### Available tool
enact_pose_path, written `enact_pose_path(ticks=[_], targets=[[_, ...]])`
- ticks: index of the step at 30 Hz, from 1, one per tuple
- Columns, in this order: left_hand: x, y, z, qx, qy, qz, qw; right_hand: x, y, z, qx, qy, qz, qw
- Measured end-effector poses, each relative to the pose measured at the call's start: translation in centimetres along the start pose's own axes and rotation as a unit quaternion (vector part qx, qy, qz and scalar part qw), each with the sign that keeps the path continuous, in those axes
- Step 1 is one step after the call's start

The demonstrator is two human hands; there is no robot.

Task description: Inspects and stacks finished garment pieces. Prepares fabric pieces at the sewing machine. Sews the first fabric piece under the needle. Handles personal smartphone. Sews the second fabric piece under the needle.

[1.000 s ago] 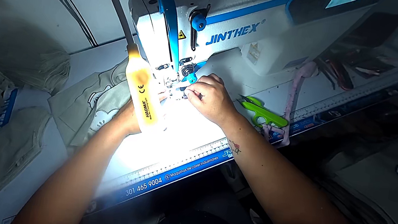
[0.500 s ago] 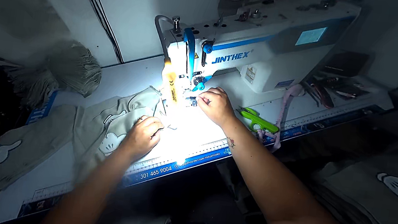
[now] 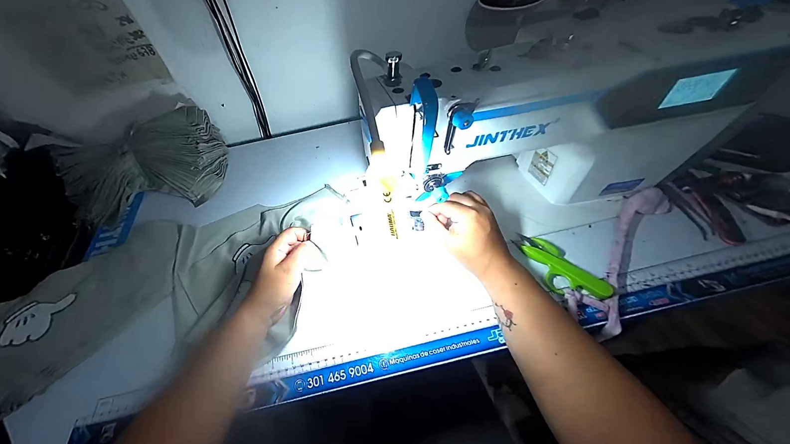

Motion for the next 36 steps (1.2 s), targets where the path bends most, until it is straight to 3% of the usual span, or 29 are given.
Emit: enact_pose_path(ticks=[11, 15, 19, 23, 27, 30, 36], targets=[[-0.8, 0.6, -0.1, -0.023, -0.026, 0.057, 0.998, -0.4, -0.6, 1.9, 0.013, 0.018, 0.011, 1.000], [-1.8, 1.7, -0.8, -0.037, -0.030, 0.089, 0.995, -2.2, -0.9, 7.3, 0.074, 0.060, 0.035, 0.995], [-2.7, 3.3, -1.1, -0.033, -0.034, 0.146, 0.988, -4.1, -0.2, 12.8, 0.114, -0.001, -0.001, 0.993], [-3.2, 4.0, -1.4, -0.031, -0.041, 0.173, 0.984, -4.9, 2.5, 11.4, 0.208, 0.118, 0.028, 0.971], [-3.2, 4.1, -1.8, -0.012, -0.002, 0.183, 0.983, -5.4, 3.0, 11.1, 0.211, 0.150, 0.012, 0.966], [-3.1, 4.0, -2.1, 0.025, 0.023, 0.177, 0.984, -5.6, 2.9, 11.4, 0.189, 0.137, -0.005, 0.972], [-3.0, 3.9, -1.8, 0.000, -0.001, 0.182, 0.983, -5.6, 2.4, 12.8, 0.105, 0.033, -0.044, 0.993]])
Point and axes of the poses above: each hand's wrist, its own x-axis towards the middle knuckle, its own y-axis out of the palm, z = x × y, the point moved 8 cm from there along x, towards the middle knuckle, and after that the axes turned 3 degrees about y, right-handed, at the moved point
